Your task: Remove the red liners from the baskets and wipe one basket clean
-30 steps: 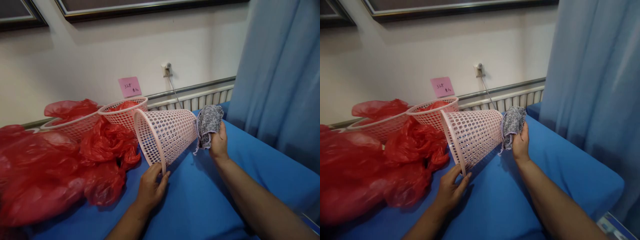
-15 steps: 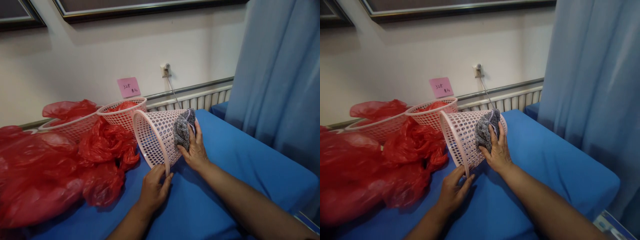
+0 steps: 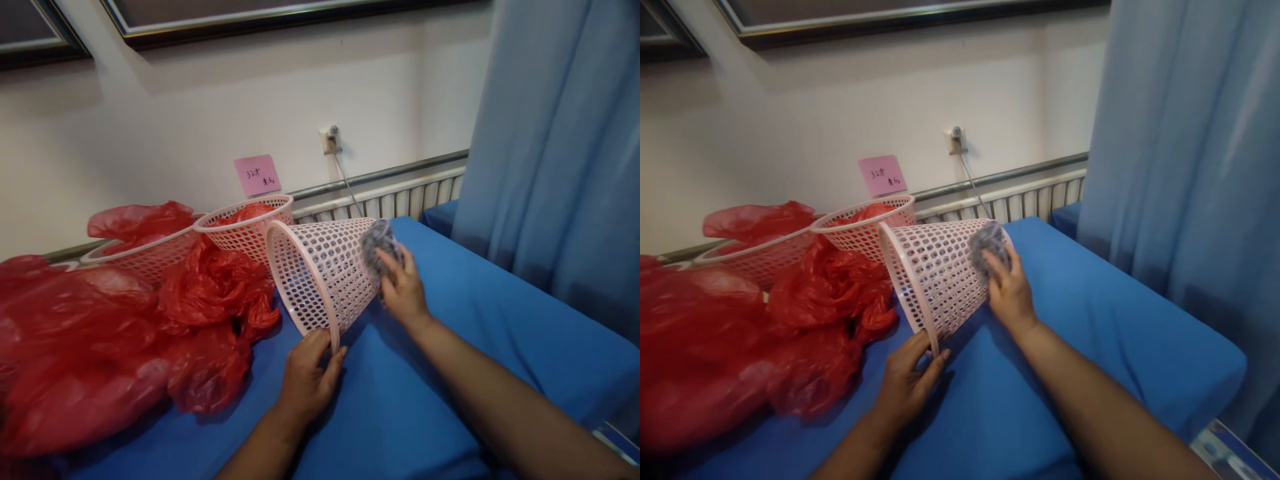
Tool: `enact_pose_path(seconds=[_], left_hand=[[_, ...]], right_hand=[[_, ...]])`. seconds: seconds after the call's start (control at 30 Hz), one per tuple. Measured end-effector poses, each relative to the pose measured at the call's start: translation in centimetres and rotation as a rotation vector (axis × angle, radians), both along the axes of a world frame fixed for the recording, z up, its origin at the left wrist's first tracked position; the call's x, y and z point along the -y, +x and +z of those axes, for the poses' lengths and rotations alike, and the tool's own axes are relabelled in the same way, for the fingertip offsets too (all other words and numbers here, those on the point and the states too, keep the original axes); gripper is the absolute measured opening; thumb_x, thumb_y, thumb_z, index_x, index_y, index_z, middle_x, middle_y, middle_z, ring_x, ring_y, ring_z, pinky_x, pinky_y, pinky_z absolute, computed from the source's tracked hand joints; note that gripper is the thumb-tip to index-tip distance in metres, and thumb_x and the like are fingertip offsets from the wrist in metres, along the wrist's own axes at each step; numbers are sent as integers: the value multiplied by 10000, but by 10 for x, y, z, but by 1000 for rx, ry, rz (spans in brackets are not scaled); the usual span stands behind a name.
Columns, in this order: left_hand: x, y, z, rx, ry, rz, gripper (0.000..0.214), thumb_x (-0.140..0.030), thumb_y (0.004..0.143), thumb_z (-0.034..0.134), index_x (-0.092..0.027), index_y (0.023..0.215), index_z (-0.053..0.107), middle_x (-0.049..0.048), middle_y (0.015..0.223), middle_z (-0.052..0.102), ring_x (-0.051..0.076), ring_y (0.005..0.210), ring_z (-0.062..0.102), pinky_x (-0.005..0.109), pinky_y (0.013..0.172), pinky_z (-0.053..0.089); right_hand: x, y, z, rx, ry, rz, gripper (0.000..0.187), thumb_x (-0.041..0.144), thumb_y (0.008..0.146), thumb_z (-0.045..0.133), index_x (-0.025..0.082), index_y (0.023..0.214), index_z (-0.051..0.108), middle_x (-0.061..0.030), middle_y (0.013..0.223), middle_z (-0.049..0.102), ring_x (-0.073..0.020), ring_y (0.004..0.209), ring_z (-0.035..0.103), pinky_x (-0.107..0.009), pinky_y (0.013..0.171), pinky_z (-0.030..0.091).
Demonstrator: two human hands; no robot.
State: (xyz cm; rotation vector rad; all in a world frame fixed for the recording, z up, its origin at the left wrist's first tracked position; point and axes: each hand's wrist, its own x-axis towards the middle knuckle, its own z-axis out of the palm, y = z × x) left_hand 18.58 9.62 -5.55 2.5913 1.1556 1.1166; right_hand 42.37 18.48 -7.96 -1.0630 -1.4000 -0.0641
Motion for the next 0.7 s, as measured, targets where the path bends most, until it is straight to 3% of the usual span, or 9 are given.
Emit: enact_pose_path(seconds=[0.07, 0.13, 0.23, 0.37, 0.43, 0.63, 0.7], left_hand=[[0, 1, -1, -35, 4, -9, 100, -249, 977, 592, -197, 947, 672, 78, 900, 742, 207, 810, 702, 300, 723, 564], [0, 3, -2, -86, -11, -14, 112, -244, 979, 572, -198, 954, 671, 69, 875, 731, 208, 798, 694, 310, 727, 569], [-2, 3, -5, -151, -54, 14, 128, -221, 971, 546, -198, 974, 672, 72, 899, 725, 220, 833, 693, 333, 756, 582], [-5, 1, -10, -211, -104, 77, 159, -131, 912, 526, -202, 949, 663, 85, 923, 718, 241, 862, 691, 352, 755, 579], [-6, 1, -9, -205, -129, 100, 179, -103, 897, 511, -203, 932, 655, 83, 904, 712, 238, 838, 683, 349, 738, 571], [-4, 3, 5, 104, -95, 85, 121, -254, 980, 551, -194, 983, 655, 48, 905, 708, 184, 807, 654, 295, 731, 544], [-2, 2, 8, 130, -51, 78, 134, -264, 988, 565, -193, 1001, 678, 28, 845, 690, 168, 761, 634, 273, 703, 522]], right_hand=[[-22, 21, -4, -193, -204, -112, 501, 177, 881, 543, 253, 1358, 676, -128, 1391, 565, -310, 1322, 595, -555, 1151, 486], [-30, 30, -3, -293, -300, -150, 488, 221, 871, 553, 219, 1340, 690, -133, 1296, 611, -308, 1247, 642, -551, 1143, 490], [-7, 15, 6, -191, -172, -24, 490, 217, 895, 553, 256, 1371, 664, -114, 1361, 590, -275, 1279, 629, -494, 1153, 494], [47, -18, 22, 145, 139, 350, 593, 116, 910, 556, 346, 1456, 568, -74, 1577, 427, -264, 1406, 537, -464, 1142, 517], [62, -24, 27, 212, 210, 453, 626, 88, 907, 563, 349, 1475, 541, -76, 1600, 391, -264, 1398, 541, -452, 1115, 543], [61, -23, 27, 342, 209, 511, 568, 95, 896, 564, 305, 1424, 586, -90, 1519, 488, -251, 1350, 577, -437, 1073, 572], [52, -20, 22, 318, 194, 432, 563, 88, 881, 563, 310, 1395, 616, -83, 1519, 500, -254, 1368, 563, -448, 1094, 556]])
